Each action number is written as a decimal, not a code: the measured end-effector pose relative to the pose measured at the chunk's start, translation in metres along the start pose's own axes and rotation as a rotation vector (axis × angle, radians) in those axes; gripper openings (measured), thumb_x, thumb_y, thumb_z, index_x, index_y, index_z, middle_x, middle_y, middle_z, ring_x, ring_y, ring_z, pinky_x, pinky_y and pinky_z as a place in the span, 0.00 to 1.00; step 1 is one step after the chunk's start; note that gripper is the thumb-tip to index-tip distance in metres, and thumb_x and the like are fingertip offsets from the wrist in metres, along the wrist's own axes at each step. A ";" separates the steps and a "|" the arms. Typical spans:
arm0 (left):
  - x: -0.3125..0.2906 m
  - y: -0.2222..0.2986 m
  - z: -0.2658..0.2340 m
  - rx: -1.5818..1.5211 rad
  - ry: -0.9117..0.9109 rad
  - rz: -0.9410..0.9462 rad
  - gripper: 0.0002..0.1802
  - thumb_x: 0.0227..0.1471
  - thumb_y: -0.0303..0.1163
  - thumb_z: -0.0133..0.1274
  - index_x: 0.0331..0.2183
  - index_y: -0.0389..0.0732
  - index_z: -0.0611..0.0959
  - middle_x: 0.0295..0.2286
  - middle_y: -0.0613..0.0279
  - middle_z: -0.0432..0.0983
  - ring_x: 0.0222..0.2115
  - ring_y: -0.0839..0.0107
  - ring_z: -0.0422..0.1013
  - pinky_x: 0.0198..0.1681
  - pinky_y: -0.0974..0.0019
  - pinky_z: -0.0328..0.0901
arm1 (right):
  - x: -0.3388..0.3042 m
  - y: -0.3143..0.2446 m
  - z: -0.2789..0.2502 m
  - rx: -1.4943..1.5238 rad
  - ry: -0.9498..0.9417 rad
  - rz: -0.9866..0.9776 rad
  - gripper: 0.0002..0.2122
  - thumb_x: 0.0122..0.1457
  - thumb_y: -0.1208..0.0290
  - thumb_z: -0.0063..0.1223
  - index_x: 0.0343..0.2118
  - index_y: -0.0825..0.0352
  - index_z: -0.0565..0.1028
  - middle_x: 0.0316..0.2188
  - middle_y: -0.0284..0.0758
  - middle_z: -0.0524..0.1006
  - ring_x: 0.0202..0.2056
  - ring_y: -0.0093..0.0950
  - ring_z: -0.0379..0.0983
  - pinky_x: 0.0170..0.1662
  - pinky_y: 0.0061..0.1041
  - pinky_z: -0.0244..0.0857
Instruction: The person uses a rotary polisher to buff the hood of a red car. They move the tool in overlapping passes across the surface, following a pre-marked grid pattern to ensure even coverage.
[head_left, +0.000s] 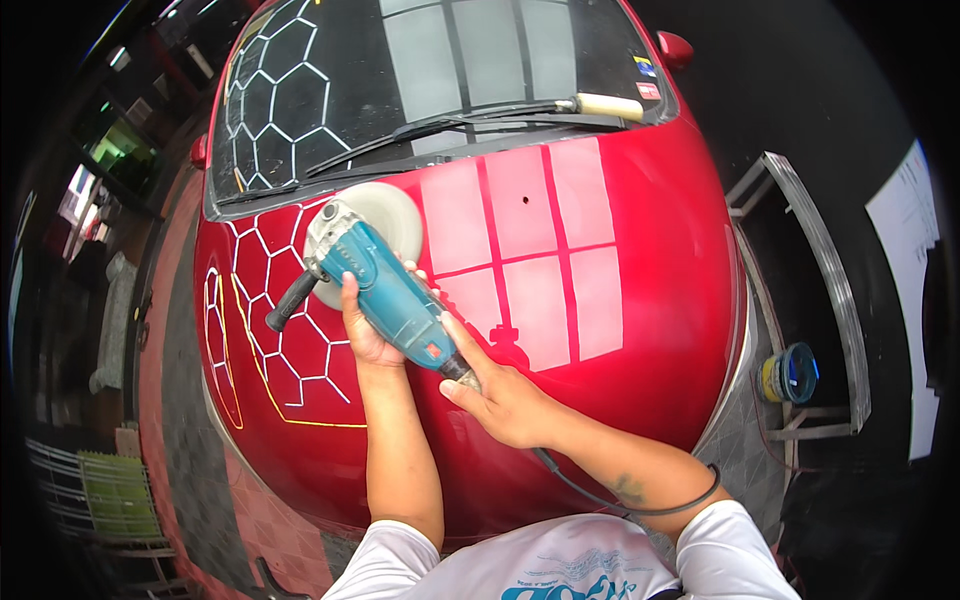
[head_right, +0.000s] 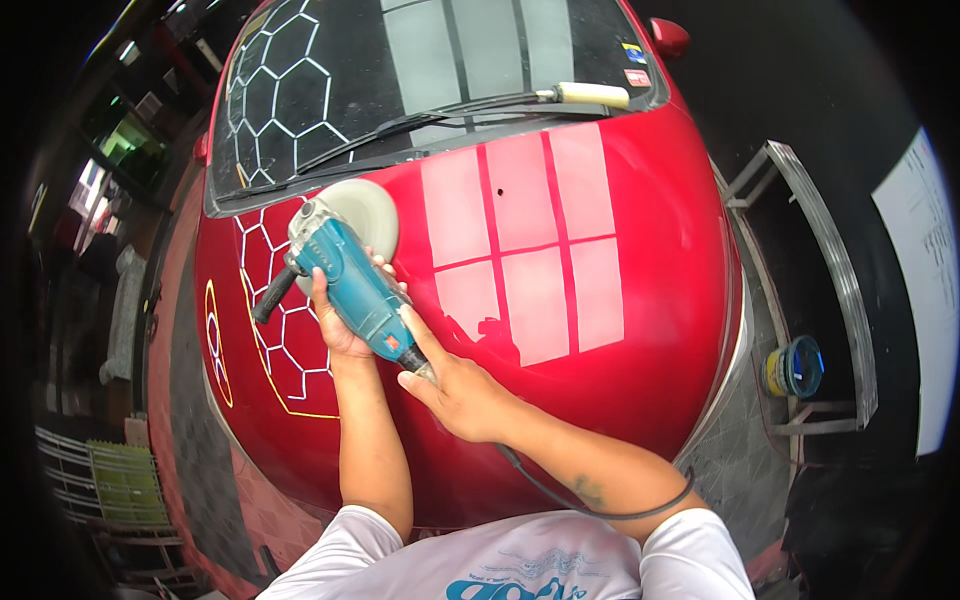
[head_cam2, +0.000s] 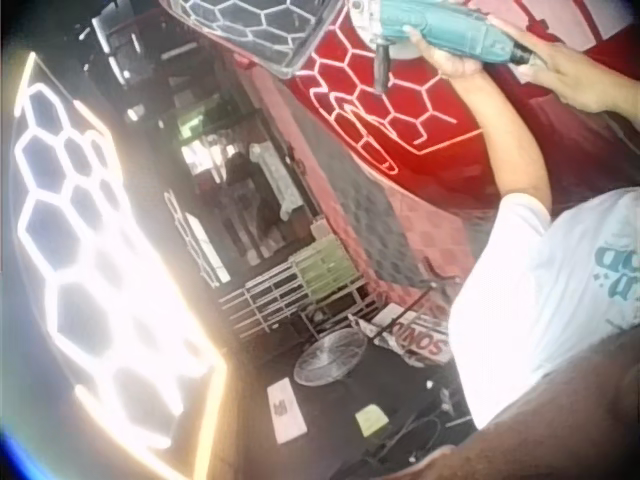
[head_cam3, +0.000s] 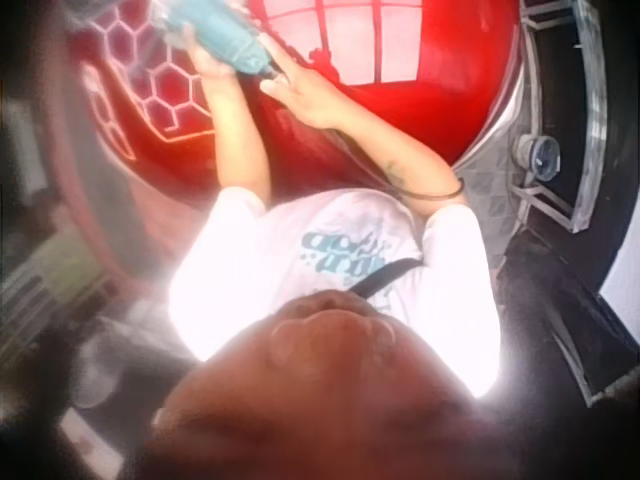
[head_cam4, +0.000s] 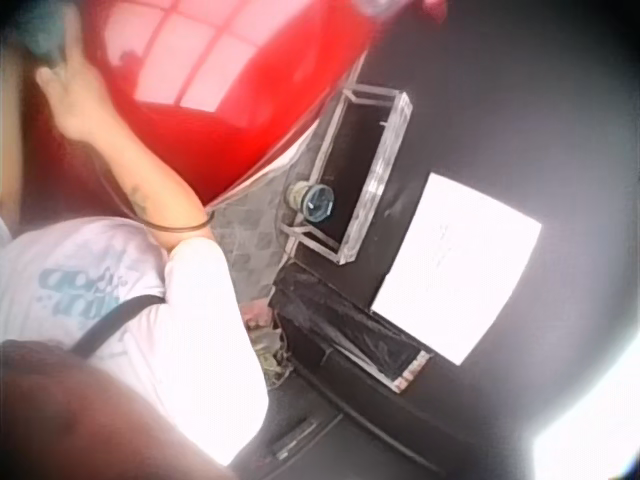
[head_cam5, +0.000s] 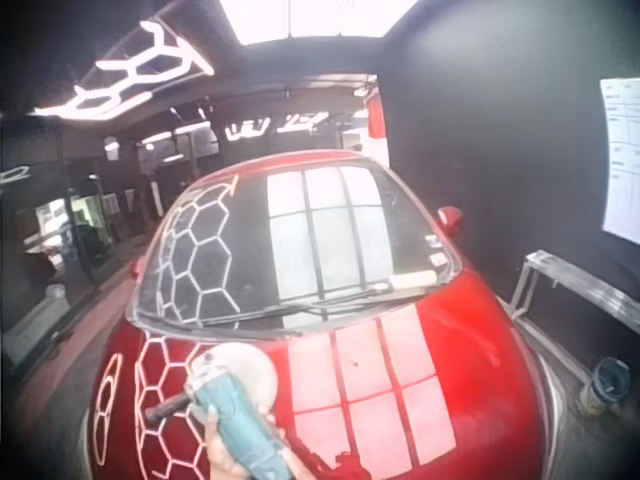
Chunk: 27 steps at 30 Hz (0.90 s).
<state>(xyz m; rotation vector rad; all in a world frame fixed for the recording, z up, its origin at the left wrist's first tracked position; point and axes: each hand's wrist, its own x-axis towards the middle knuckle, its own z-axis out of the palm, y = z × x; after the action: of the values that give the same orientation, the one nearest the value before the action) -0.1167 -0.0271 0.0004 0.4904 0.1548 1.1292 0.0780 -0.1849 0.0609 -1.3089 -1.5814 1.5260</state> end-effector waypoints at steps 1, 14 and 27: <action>0.002 -0.003 -0.001 0.003 0.001 -0.008 0.47 0.64 0.69 0.55 0.60 0.33 0.76 0.49 0.44 0.80 0.52 0.49 0.79 0.56 0.34 0.77 | -0.001 0.003 -0.001 -0.031 0.036 -0.028 0.42 0.78 0.60 0.48 0.83 0.54 0.33 0.63 0.60 0.75 0.64 0.49 0.76 0.69 0.46 0.63; 0.097 -0.181 0.092 -0.029 0.019 -0.393 0.27 0.59 0.52 0.71 0.49 0.45 0.82 0.39 0.63 0.83 0.38 0.69 0.81 0.43 0.56 0.79 | -0.107 0.028 -0.095 0.116 0.551 0.136 0.42 0.78 0.62 0.48 0.83 0.52 0.32 0.34 0.36 0.75 0.19 0.20 0.69 0.21 0.22 0.68; 0.072 -0.027 0.031 -0.012 0.170 -0.051 0.33 0.62 0.59 0.66 0.53 0.42 0.81 0.41 0.55 0.85 0.41 0.61 0.83 0.50 0.51 0.80 | -0.012 -0.051 -0.064 0.058 0.100 0.055 0.41 0.78 0.66 0.48 0.83 0.52 0.35 0.33 0.33 0.73 0.26 0.21 0.69 0.31 0.28 0.71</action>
<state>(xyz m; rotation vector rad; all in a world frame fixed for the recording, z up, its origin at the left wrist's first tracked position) -0.0522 0.0190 0.0246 0.3771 0.3068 1.1204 0.1272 -0.1638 0.1242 -1.3845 -1.4398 1.5033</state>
